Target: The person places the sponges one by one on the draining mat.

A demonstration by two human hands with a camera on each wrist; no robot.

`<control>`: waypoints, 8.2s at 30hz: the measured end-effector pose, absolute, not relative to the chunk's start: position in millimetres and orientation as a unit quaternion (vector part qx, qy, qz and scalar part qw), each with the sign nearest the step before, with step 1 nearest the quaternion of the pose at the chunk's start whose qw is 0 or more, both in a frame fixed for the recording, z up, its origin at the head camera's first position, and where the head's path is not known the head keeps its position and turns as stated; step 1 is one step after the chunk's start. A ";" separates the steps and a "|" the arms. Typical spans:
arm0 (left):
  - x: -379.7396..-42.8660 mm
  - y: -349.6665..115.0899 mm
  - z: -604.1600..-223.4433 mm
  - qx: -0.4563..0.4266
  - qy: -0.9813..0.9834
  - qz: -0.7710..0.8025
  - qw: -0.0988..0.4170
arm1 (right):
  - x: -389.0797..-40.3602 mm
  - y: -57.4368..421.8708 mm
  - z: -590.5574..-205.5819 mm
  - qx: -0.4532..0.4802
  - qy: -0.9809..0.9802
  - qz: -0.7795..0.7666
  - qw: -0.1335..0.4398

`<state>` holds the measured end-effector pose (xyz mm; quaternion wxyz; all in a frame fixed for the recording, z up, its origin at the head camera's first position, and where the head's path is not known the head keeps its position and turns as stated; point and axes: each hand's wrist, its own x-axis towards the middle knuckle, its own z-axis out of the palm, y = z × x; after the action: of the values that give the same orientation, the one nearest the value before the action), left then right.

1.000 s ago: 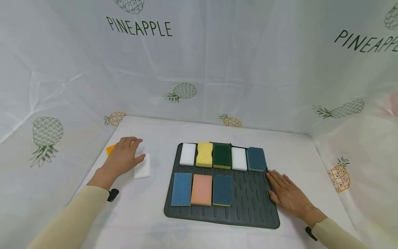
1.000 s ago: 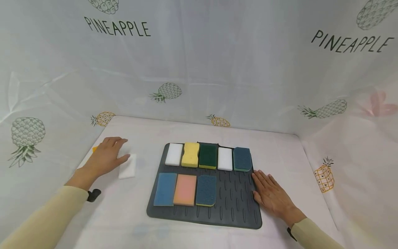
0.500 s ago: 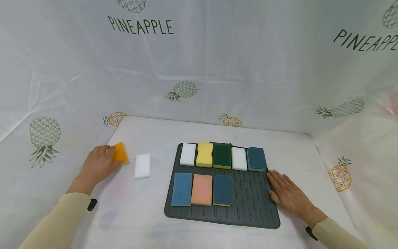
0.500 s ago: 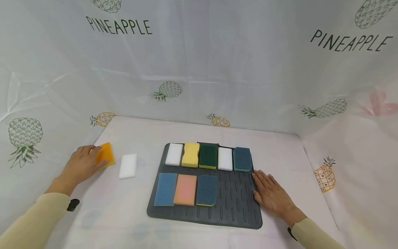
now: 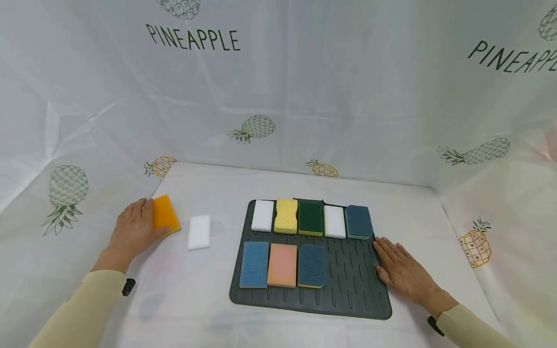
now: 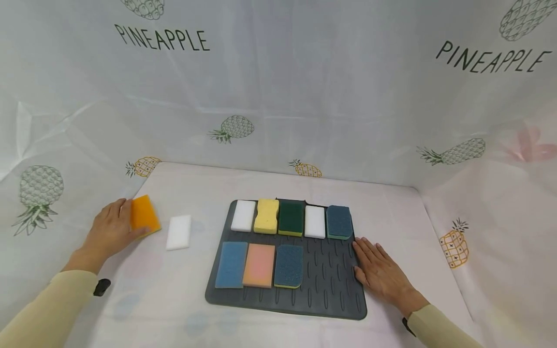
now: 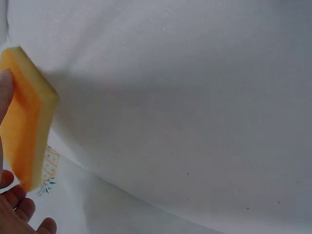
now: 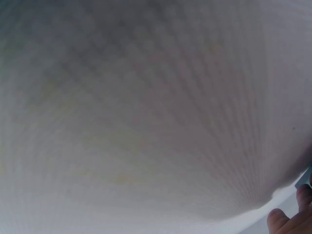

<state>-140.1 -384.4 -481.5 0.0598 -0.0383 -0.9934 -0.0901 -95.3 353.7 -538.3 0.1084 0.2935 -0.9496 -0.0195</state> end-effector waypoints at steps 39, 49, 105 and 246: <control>-167.8 -372.7 -467.3 -0.106 -0.977 -0.073 0.171 | -95.3 354.5 -530.4 0.281 -0.957 -0.011 0.076; -173.1 -328.9 -441.7 -0.122 -0.978 -0.085 0.144 | -97.7 355.2 -531.7 0.276 -0.959 -0.008 0.058; -136.3 11.8 -451.0 -0.384 -0.923 -0.009 0.005 | -98.8 353.1 -532.7 0.275 -0.959 -0.019 0.062; -155.0 -211.0 -447.3 -0.181 -0.977 -0.105 0.032 | -118.8 338.7 -528.2 0.192 -0.980 0.045 -0.026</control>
<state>-155.0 -211.0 -447.3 0.0325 -0.1807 -0.9773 -0.1053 -118.8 338.7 -528.2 -0.0260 0.1920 -0.9800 0.0450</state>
